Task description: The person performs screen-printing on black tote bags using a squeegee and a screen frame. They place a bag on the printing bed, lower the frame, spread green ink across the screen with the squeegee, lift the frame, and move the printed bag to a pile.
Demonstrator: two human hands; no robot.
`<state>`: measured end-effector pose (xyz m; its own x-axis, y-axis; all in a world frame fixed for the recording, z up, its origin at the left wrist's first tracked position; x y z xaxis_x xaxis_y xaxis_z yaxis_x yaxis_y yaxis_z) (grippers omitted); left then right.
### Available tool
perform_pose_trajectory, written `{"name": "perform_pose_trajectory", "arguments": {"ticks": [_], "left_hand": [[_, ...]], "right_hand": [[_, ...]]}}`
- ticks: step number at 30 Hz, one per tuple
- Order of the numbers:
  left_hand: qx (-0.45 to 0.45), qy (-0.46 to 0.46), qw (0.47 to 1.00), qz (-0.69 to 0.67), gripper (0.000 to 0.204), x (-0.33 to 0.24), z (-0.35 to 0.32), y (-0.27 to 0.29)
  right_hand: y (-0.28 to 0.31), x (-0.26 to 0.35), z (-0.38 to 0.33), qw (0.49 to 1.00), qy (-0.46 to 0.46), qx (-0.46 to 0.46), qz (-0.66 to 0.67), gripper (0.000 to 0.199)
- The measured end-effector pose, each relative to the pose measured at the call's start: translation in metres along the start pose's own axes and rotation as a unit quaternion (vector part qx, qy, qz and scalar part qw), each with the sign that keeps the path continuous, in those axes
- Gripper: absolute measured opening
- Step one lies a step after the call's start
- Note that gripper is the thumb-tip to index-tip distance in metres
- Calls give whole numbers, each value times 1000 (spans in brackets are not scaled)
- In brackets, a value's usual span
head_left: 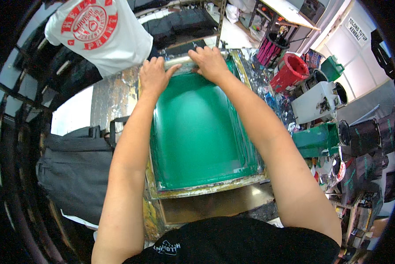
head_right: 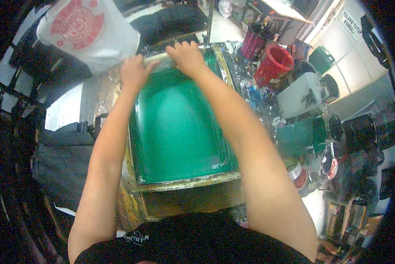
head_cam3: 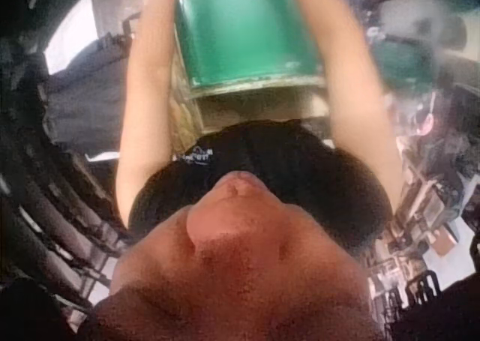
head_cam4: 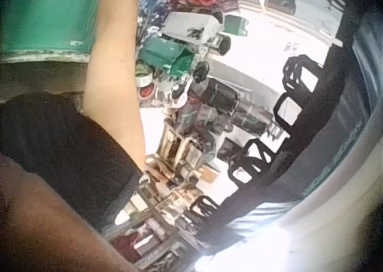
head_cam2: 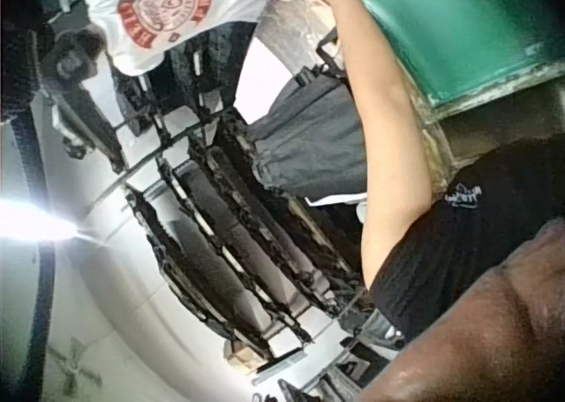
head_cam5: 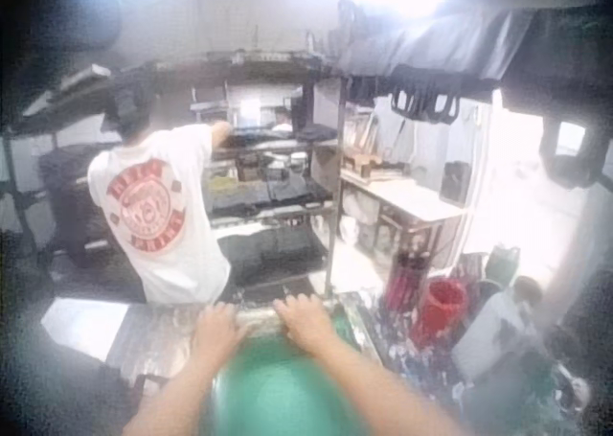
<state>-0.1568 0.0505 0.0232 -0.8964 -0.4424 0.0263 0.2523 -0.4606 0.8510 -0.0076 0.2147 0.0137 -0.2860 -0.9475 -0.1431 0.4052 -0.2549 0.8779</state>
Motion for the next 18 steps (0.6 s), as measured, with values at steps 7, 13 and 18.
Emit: {"name": "perform_pose_trajectory", "arguments": {"ticks": [7,13,18], "left_hand": [[10,-6,1000,-21,62,-16,-60,25],[-21,-24,999,-16,61,-40,-133,71],[-28,-25,999,-40,59,-65,-198,115]], "right_hand": [[35,33,-53,1000,8,20,-4,50],[86,77,-117,999,7,41,6,47],[131,118,-172,996,4,82,29,25]]}}
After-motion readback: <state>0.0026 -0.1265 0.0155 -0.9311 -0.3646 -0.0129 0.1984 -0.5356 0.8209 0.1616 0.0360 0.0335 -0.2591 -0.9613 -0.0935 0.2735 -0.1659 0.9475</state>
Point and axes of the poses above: each hand's wrist, its own z-axis towards the middle knuckle, its own y-axis out of the back of the hand, x = y × z, the point moved 1 cm from there along z, towards the middle knuckle, and after that the axes turned 5 degrees about x, right-handed, at the moved point
